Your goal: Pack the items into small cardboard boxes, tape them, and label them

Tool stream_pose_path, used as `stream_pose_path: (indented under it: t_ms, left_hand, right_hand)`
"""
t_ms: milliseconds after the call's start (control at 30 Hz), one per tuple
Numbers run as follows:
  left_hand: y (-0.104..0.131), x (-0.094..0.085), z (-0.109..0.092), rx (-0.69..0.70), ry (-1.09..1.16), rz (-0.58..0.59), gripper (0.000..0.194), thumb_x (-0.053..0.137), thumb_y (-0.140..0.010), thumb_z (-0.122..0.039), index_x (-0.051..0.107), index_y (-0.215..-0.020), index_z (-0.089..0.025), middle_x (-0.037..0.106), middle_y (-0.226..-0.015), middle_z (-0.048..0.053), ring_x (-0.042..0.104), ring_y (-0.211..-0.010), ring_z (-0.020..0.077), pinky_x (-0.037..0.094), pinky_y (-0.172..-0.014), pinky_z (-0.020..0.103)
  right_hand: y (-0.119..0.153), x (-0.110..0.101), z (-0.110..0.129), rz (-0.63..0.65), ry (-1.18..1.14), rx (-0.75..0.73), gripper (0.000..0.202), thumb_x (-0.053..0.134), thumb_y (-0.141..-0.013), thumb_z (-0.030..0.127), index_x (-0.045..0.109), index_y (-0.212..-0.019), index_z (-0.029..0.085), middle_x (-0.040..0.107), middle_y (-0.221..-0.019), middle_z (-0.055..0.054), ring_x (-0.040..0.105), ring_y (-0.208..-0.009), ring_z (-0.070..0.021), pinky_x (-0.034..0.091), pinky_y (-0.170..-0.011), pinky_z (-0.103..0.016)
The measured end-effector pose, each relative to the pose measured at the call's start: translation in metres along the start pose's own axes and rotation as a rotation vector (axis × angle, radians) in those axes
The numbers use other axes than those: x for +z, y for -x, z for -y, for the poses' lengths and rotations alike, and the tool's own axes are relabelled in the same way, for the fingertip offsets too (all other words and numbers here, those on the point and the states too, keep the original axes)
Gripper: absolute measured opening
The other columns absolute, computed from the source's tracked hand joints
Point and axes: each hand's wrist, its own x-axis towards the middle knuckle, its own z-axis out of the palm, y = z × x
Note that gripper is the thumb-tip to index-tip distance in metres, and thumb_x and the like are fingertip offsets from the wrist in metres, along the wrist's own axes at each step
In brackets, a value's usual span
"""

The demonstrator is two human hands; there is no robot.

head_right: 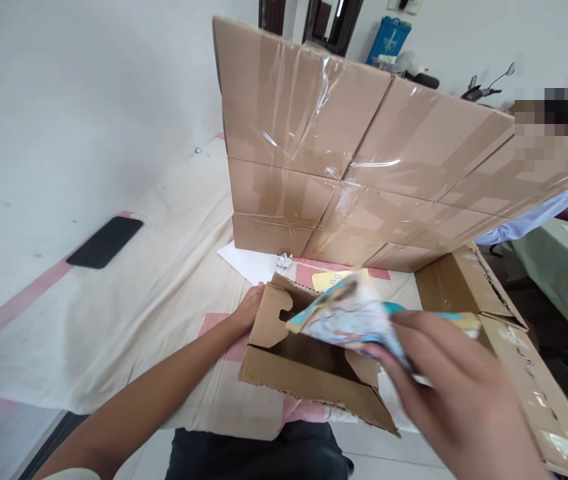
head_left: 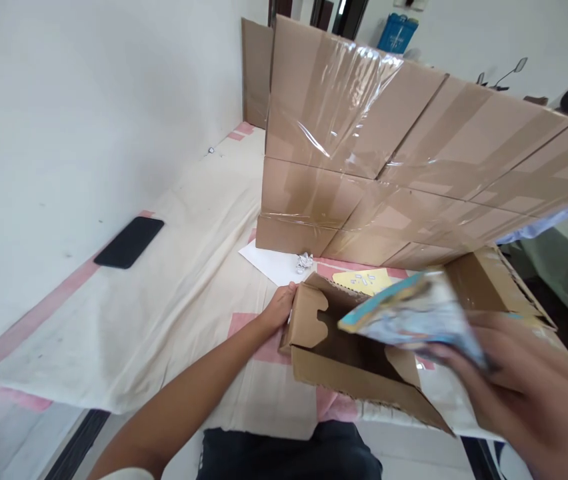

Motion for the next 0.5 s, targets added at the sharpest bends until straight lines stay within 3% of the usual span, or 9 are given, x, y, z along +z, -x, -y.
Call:
stream_pose_path:
  t_ms: [100,233,333,400,500]
  left_hand:
    - [0.000,0.000,0.002,0.000,0.007,-0.003,0.084,0.037,-0.084,-0.090,0.072,-0.081,-0.014,0.073,-0.076,0.008,0.064,-0.072,0.0220,0.052,-0.070,0.034]
    - [0.000,-0.001,0.003,0.009,0.019,0.009,0.079,0.041,-0.084,-0.089,0.069,-0.075,-0.015,0.070,-0.072,0.007,0.062,-0.070,0.0208,0.051,-0.070,0.034]
    - [0.000,-0.001,0.001,0.012,0.025,0.020,0.076,0.043,-0.085,-0.086,0.068,-0.073,-0.016,0.069,-0.071,0.007,0.063,-0.072,0.0216,0.051,-0.073,0.034]
    - [0.000,0.000,-0.001,0.012,0.025,0.012,0.076,0.042,-0.086,-0.086,0.069,-0.074,-0.016,0.069,-0.072,0.007,0.063,-0.075,0.0222,0.051,-0.074,0.034]
    - [-0.001,-0.001,-0.002,-0.001,0.031,0.004,0.081,0.039,-0.085,-0.089,0.070,-0.080,-0.014,0.071,-0.076,0.008,0.064,-0.075,0.0220,0.050,-0.072,0.033]
  right_hand:
    - [-0.017,0.046,0.010,0.279,0.127,-0.285,0.027,0.056,-0.101,0.032,0.062,-0.075,0.026,0.061,-0.070,-0.005,0.056,-0.061,-0.0178,0.036,-0.058,-0.037]
    - [-0.017,0.106,0.011,0.574,0.244,-0.341,0.018,0.064,-0.087,0.010,0.062,-0.073,0.021,0.065,-0.070,-0.003,0.057,-0.062,-0.0191,0.028,-0.057,-0.035]
    - [-0.022,0.127,0.008,0.763,0.103,-0.301,0.018,0.061,-0.086,0.005,0.065,-0.076,0.019,0.070,-0.077,-0.003,0.059,-0.063,-0.0168,0.029,-0.059,-0.032]
    - [-0.028,0.129,0.008,0.748,-0.048,-0.225,0.020,0.057,-0.091,0.007,0.064,-0.076,0.019,0.070,-0.079,-0.003,0.061,-0.067,-0.0161,0.033,-0.061,-0.029]
    - [-0.037,0.126,0.011,0.610,-0.312,-0.029,0.023,0.053,-0.095,0.012,0.061,-0.075,0.019,0.067,-0.079,-0.001,0.062,-0.071,-0.0154,0.040,-0.065,-0.026]
